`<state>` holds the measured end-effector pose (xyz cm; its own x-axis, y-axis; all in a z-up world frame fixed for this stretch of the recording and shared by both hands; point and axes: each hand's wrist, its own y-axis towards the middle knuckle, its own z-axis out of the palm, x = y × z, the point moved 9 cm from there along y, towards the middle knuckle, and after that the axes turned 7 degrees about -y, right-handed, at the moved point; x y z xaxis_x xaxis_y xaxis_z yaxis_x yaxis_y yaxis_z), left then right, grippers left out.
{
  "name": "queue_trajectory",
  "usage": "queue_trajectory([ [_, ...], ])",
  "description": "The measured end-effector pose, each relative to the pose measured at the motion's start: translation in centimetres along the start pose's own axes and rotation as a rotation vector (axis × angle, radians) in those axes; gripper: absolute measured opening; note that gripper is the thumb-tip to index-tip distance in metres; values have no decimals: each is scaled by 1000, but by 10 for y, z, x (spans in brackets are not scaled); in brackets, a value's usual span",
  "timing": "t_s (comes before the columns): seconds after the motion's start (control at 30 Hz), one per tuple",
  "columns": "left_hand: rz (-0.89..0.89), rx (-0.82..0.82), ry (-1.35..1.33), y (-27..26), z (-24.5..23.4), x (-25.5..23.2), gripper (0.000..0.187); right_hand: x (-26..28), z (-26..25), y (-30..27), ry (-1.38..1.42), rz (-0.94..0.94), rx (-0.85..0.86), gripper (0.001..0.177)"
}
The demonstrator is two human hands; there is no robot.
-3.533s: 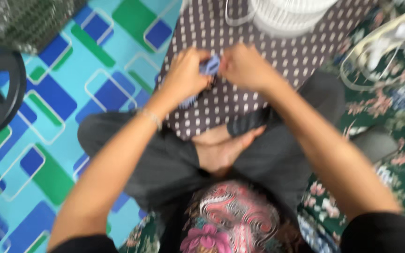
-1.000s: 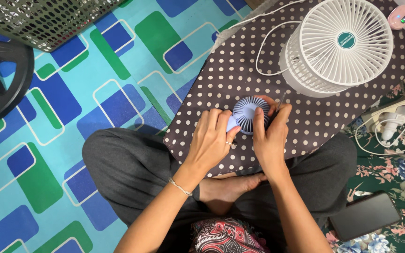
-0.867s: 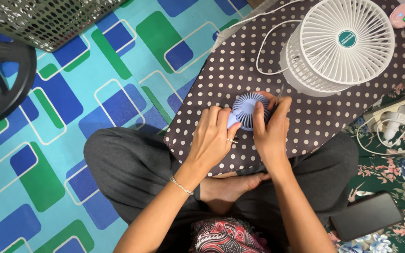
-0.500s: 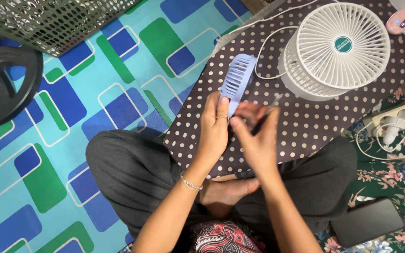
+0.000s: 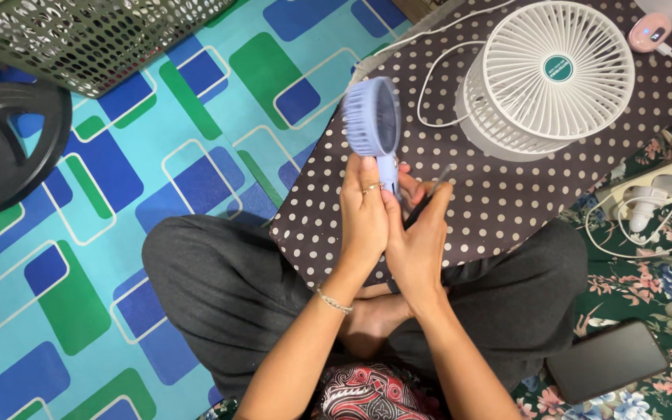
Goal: The person sits on the floor and uses a small screwdriver to remove screws from a portable electric fan. They remove the front grille, then the back cover, and continue unscrewing components to disassemble the fan.
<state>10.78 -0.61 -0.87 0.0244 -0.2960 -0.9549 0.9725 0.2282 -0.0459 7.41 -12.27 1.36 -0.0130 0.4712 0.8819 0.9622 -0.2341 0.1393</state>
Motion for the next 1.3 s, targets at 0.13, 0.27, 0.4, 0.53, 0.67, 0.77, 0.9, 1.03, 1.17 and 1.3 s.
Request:
queue_trajectory([
  [0.13, 24, 5, 114, -1, 3, -8, 38, 2, -1, -5, 8, -8, -8, 33],
  [0.27, 37, 51, 211, -3, 6, -13, 38, -5, 0, -7, -8, 19, -10, 29],
  [0.4, 17, 42, 309, -2, 3, -12, 37, -6, 2, -8, -8, 18, -30, 28],
  [0.53, 194, 4, 386, -2, 3, -28, 37, -3, 0, -6, -34, 11, -48, 28],
  [0.67, 127, 59, 318, -2, 2, -26, 34, 14, -7, -3, 41, -144, -66, 26],
  [0.77, 53, 79, 289, -5, 1, -21, 35, 9, -7, -1, -30, -88, -44, 28],
  [0.9, -32, 12, 350, -12, -1, -10, 34, 5, -3, -6, -56, -102, -80, 25],
  [1.03, 143, 36, 491, -13, 2, -22, 35, -2, 8, -6, -22, -121, -47, 22],
  [1.17, 59, 11, 494, -14, -4, -10, 34, -13, 14, -7, -7, -51, -14, 21],
  [1.3, 188, 17, 618, -14, -7, -13, 31, -10, 12, -6, -37, -69, 35, 23],
])
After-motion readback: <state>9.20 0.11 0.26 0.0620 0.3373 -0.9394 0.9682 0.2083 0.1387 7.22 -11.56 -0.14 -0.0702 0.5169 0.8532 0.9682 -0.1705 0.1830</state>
